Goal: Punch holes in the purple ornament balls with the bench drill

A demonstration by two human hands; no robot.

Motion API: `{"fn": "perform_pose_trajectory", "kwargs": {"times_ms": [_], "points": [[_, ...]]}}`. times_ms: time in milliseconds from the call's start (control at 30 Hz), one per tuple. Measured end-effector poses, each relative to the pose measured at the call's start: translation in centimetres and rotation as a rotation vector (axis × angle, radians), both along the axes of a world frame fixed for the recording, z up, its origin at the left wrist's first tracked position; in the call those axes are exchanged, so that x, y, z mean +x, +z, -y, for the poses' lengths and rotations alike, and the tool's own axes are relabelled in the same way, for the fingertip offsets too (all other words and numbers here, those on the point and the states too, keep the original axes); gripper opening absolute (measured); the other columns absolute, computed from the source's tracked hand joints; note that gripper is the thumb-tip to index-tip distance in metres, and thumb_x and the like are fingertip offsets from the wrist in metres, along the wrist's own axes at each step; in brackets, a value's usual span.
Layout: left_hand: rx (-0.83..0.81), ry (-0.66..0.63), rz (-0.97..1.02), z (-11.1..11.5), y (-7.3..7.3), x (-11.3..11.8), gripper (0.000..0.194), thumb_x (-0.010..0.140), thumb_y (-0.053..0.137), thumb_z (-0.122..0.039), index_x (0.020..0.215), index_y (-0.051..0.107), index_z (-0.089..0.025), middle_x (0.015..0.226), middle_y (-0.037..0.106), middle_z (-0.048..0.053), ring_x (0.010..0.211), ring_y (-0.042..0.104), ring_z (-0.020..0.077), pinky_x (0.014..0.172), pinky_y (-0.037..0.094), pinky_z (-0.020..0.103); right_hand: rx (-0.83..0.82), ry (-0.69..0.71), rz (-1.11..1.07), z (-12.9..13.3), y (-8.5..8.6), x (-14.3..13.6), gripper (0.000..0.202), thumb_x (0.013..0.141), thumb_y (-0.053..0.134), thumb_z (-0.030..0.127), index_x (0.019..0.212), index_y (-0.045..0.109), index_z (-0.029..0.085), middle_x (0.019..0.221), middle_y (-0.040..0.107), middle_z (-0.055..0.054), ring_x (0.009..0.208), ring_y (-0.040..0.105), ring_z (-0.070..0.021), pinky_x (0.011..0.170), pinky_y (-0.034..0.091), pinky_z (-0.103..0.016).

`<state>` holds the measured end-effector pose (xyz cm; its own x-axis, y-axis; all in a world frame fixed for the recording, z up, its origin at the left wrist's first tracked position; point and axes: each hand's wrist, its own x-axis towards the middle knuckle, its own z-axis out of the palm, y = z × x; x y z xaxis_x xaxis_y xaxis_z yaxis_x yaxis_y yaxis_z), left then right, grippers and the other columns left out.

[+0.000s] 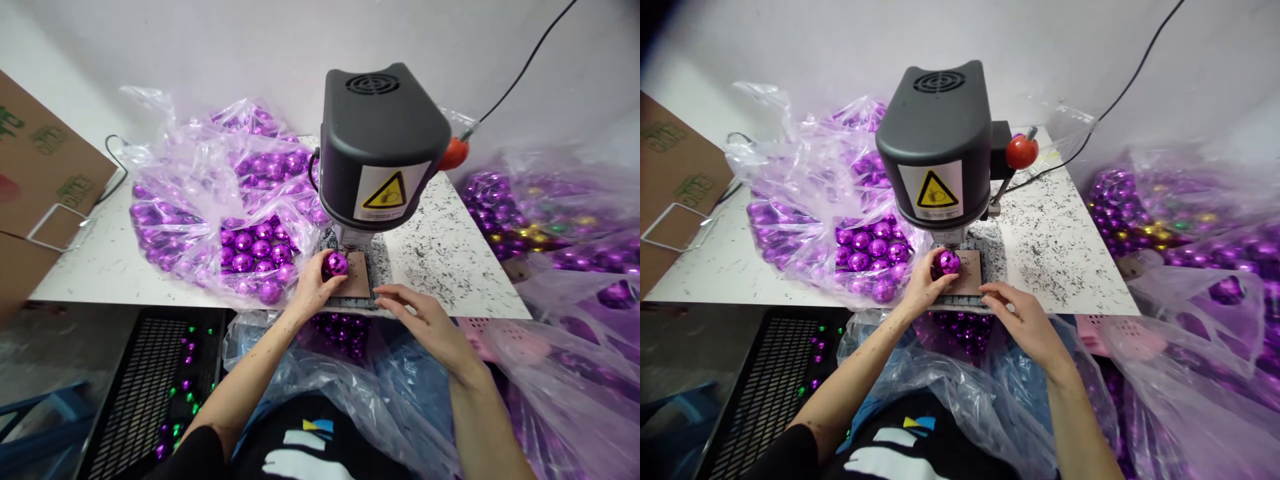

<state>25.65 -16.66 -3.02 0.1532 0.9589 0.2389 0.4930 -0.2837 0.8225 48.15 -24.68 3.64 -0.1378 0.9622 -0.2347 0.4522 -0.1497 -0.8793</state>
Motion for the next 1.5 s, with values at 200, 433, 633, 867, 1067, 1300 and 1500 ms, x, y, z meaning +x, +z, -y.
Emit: {"fn": "perform_pose_trajectory", "kwargs": {"times_ms": [200, 433, 633, 867, 1067, 1300, 1500], "points": [[0.149, -0.046, -0.149, 0.2, 0.0, 0.7, 0.054, 0.078, 0.080, -0.021, 0.125, 0.055, -0.021, 0.121, 0.061, 0.008, 0.116, 0.059, 0.0253, 0.102, 0.048, 0.042, -0.062, -0.015, 0.006, 0.5, -1.3, 0.8, 0.050, 0.087, 0.053, 0.063, 0.117, 0.066, 0.025, 0.121, 0.067, -0.005, 0.113, 0.064, -0.0179, 0.096, 0.051, -0.029], [0.161, -0.082, -0.124, 0.4, -0.5, 1.5, 0.051, 0.085, 0.074, -0.032, 0.129, 0.051, -0.020, 0.127, 0.058, 0.010, 0.121, 0.056, 0.0255, 0.107, 0.044, 0.042, 0.050, -0.147, -0.068, 0.4, 0.5, 2.0, 0.044, 0.085, 0.061, 0.056, 0.115, 0.067, 0.024, 0.111, 0.070, -0.006, 0.104, 0.067, -0.0164, 0.093, 0.054, -0.029], [0.174, -0.056, -0.134, 0.5, -0.8, 1.7, 0.043, 0.094, 0.062, -0.040, 0.129, 0.051, -0.019, 0.123, 0.063, 0.010, 0.117, 0.058, 0.0246, 0.106, 0.041, 0.043, 0.766, -0.514, -0.286, -6.1, 6.7, 0.3, 0.047, 0.092, 0.054, 0.052, 0.128, 0.059, 0.022, 0.118, 0.065, -0.008, 0.093, 0.067, -0.0112, 0.071, 0.054, -0.024], [0.186, -0.071, -0.202, 0.5, -0.7, 1.9, 0.038, 0.095, 0.060, -0.037, 0.127, 0.050, -0.019, 0.116, 0.063, 0.010, 0.114, 0.057, 0.0248, 0.106, 0.039, 0.044, 0.915, -0.366, -0.280, -11.4, 10.2, -2.1, 0.051, 0.093, 0.049, 0.058, 0.092, 0.064, 0.009, 0.073, 0.055, 0.000, 0.055, 0.041, 0.0004, 0.050, 0.029, -0.016], [0.205, -0.087, -0.207, 0.6, -0.5, 2.0, 0.036, 0.096, 0.059, -0.035, 0.126, 0.049, -0.019, 0.115, 0.061, 0.010, 0.113, 0.056, 0.0249, 0.105, 0.039, 0.044, 1.044, -0.327, -0.163, -12.1, 11.6, -2.1, 0.032, 0.090, 0.059, 0.043, 0.081, 0.059, 0.011, 0.064, 0.042, 0.006, 0.055, 0.033, 0.0035, 0.056, 0.024, -0.016], [0.176, -0.091, -0.224, 0.5, -0.6, 2.0, 0.037, 0.096, 0.058, -0.037, 0.127, 0.047, -0.019, 0.117, 0.061, 0.010, 0.115, 0.056, 0.0252, 0.105, 0.039, 0.043, 1.258, -0.520, 0.213, -8.0, 9.4, -2.9, 0.017, 0.090, 0.057, 0.025, 0.078, 0.056, 0.013, 0.066, 0.045, 0.004, 0.058, 0.039, 0.0008, 0.057, 0.030, -0.017], [0.166, -0.087, -0.255, 0.6, -0.6, 2.0, 0.041, 0.096, 0.057, -0.039, 0.129, 0.046, -0.018, 0.123, 0.060, 0.012, 0.119, 0.055, 0.0268, 0.106, 0.038, 0.044, 1.304, -0.464, 0.301, -4.6, 6.0, -3.3, 0.010, 0.079, 0.065, 0.013, 0.078, 0.055, 0.015, 0.064, 0.045, 0.003, 0.062, 0.047, -0.0037, 0.056, 0.032, -0.021]]}}
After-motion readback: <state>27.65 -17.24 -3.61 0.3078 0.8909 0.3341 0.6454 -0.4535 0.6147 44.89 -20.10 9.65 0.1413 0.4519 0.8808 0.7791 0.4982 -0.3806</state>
